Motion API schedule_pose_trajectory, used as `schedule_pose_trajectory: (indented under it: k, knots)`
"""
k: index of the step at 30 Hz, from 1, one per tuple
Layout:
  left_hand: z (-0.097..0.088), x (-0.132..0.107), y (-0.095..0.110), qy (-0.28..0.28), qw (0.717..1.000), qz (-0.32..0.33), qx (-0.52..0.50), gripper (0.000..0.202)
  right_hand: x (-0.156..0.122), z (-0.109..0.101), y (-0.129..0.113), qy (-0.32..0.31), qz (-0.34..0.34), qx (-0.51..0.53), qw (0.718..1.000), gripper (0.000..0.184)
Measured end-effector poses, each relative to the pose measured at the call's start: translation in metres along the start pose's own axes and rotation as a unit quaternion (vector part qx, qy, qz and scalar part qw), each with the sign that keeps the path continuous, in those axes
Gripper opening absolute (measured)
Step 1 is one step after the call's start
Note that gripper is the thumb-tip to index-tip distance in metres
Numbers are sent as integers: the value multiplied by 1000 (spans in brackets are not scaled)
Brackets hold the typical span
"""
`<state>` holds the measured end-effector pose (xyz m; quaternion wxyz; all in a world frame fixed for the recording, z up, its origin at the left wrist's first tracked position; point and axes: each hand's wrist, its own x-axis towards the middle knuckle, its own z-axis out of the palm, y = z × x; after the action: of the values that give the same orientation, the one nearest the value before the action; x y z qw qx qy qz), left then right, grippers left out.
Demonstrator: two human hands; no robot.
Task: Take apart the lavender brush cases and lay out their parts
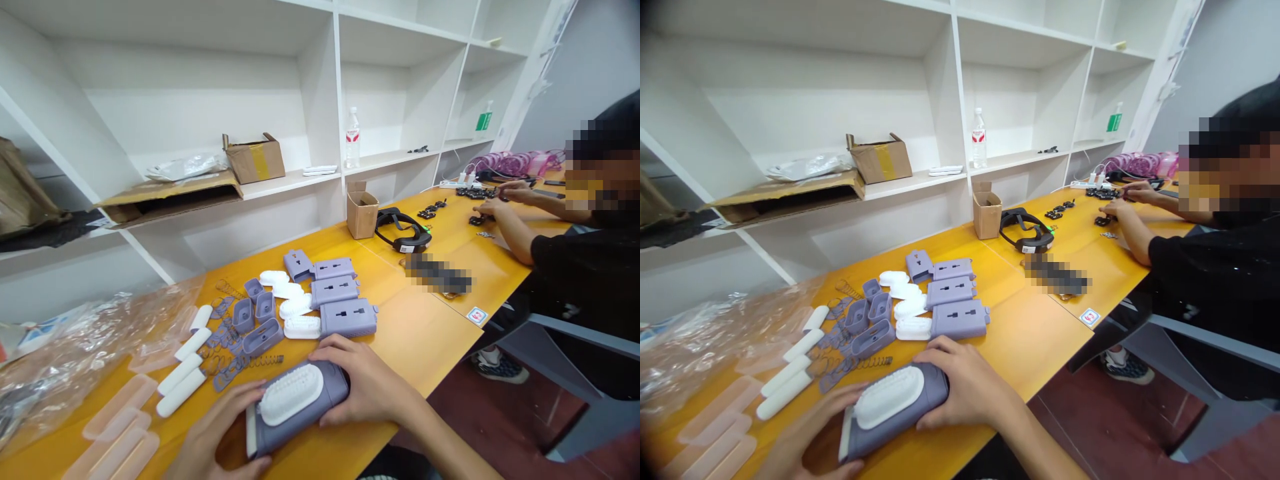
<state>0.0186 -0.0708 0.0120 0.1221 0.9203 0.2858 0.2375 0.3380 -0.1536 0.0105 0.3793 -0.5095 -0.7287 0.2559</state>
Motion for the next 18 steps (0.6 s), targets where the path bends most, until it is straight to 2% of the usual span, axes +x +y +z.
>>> schedule_pose_trajectory:
  k: [4,9,18]
  knots:
    - [-3,1,1,16,1000,0,-6,49,1,0,1,2,-3,6,1000,84]
    - [-2,1,0,-2,1000,-3,-14,33,0,-2,0,-3,-4,6,1000,81]
    - [-8,3,-6,-47,998,-14,-47,45,0,-2,0,-9,1,5,1000,80]
